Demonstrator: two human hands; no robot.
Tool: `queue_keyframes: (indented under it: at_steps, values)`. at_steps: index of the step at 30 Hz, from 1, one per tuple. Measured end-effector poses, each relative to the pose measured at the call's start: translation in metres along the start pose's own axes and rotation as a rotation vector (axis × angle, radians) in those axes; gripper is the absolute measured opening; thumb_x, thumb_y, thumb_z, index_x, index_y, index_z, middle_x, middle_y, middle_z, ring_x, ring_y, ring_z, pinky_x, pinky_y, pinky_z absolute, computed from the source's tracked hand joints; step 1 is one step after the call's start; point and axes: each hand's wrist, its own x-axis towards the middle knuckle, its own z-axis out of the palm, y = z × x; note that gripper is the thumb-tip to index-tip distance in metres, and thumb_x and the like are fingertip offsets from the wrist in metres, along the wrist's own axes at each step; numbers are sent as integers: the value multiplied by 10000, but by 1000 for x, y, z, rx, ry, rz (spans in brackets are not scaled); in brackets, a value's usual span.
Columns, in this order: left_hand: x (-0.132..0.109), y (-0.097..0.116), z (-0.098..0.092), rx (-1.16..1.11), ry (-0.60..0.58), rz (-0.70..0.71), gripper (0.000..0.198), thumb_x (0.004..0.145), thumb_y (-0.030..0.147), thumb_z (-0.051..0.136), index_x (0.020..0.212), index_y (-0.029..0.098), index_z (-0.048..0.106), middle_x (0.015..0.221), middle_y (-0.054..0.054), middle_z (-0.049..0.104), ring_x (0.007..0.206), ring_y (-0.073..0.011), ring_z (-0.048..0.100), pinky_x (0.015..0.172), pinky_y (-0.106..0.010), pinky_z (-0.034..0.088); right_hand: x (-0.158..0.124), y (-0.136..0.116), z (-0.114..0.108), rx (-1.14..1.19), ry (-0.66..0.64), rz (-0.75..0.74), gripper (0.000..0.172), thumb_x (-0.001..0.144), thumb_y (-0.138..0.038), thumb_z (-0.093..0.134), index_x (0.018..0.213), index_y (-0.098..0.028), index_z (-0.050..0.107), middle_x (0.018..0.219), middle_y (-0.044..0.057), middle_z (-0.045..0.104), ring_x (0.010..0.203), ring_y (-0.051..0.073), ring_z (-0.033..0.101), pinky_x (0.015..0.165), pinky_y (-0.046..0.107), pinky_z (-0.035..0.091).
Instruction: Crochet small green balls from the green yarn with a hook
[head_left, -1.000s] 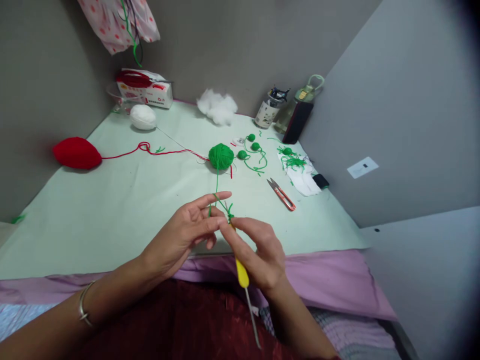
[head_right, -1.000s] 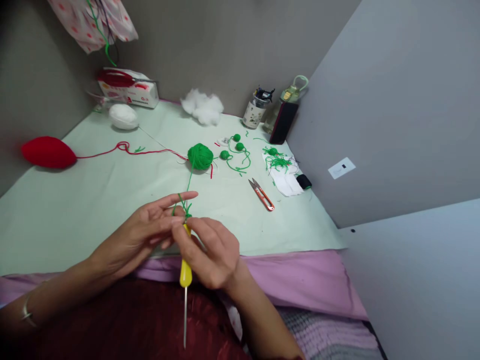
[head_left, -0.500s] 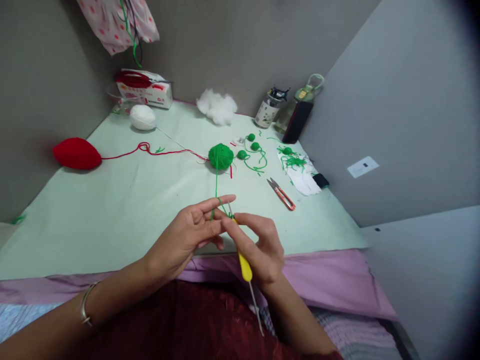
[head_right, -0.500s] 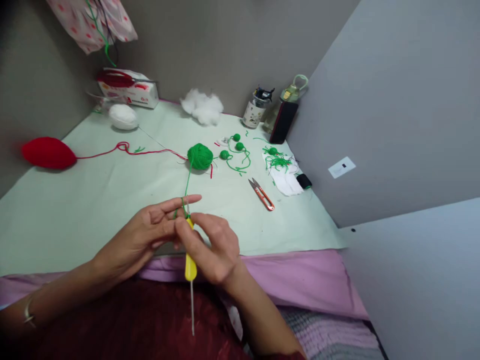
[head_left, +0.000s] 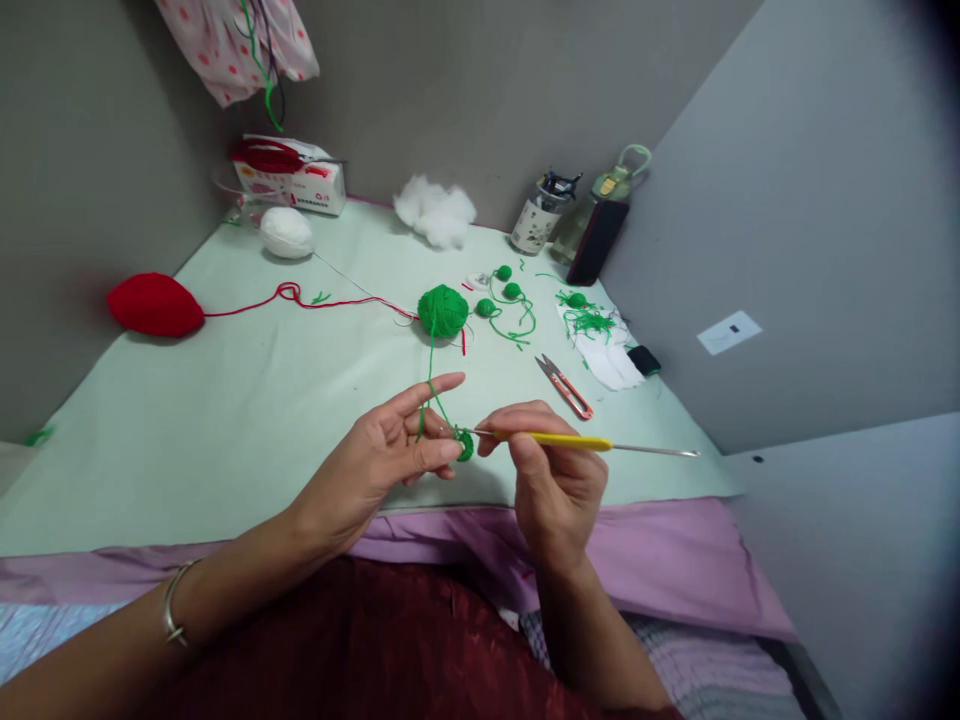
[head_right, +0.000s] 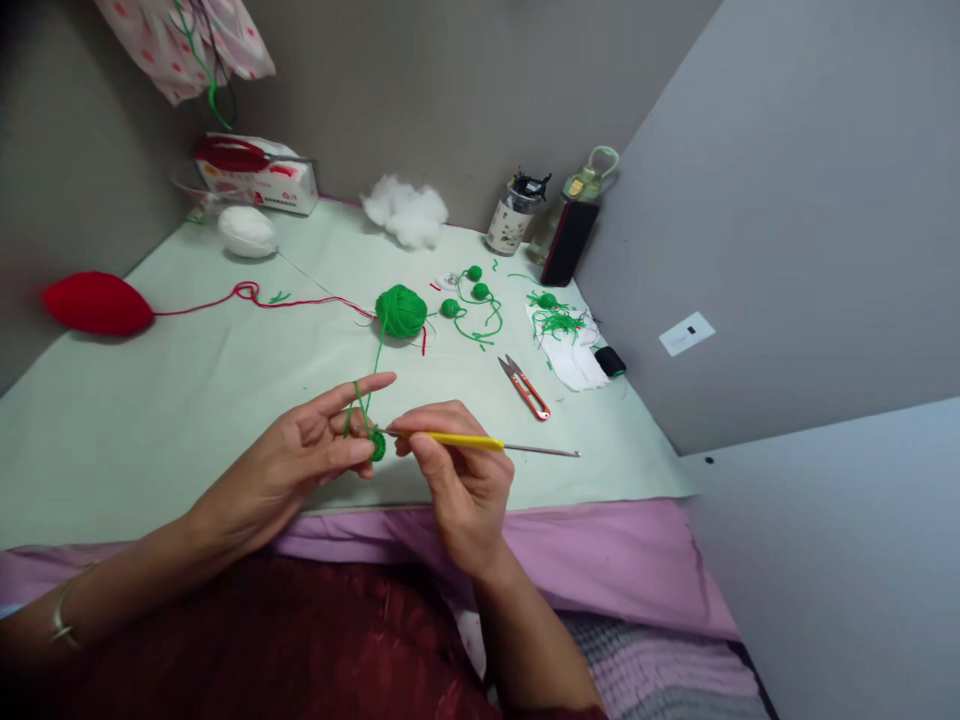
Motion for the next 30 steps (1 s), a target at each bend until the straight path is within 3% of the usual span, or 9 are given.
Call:
queue_keyframes:
  at_steps: [5,9,13,19,24,26,30]
  values:
    - [1,2,-2,13,9,13,735,822,223,855,1498,242,566,791,49,650,731,-102,612,759,-251,503,-2,3,-2,2,-51,40,195,988,-165,634,1066,-262,785,921,19,739,831,159,674,741,329,559]
    - [2,6,-3,29,-41,12,872,828,188,841,1595,249,431,756,58,665,712,-104,629,760,-251,492,-2,5,-2,36,-93,85,201,950,-139,692,1061,-274,791,989,19,771,952,172,706,825,338,576]
    - [3,8,-6,37,-99,-9,964,810,158,851,1631,249,355,762,58,676,706,-92,616,735,-229,488,-1,4,-2,57,-124,127,195,952,-147,692,1040,-280,804,993,18,788,958,171,725,867,347,588]
    - [3,9,-9,90,-62,-9,810,833,211,841,1553,316,487,847,41,670,708,-90,633,544,-187,389,0,9,1,218,0,150,157,975,-187,666,998,-271,796,960,18,789,773,140,707,701,305,589]
    - [0,13,-4,65,-12,-2,697,838,286,838,1484,284,576,869,35,650,671,-91,614,616,-218,475,1,8,3,345,-1,224,160,1032,-238,577,1007,-252,734,943,19,797,706,131,719,667,297,610]
    - [0,12,-3,88,14,25,698,847,280,829,1493,270,565,873,34,652,679,-94,616,650,-226,493,-1,5,1,209,-7,150,186,1048,-220,533,1038,-252,716,953,25,792,716,134,722,679,307,620]
    - [-1,8,-1,123,70,128,772,842,228,834,1541,256,507,849,41,666,672,-89,589,718,-232,517,-12,1,-5,-377,-154,-144,272,994,-171,619,1206,-307,721,1079,45,782,935,192,744,814,365,641]
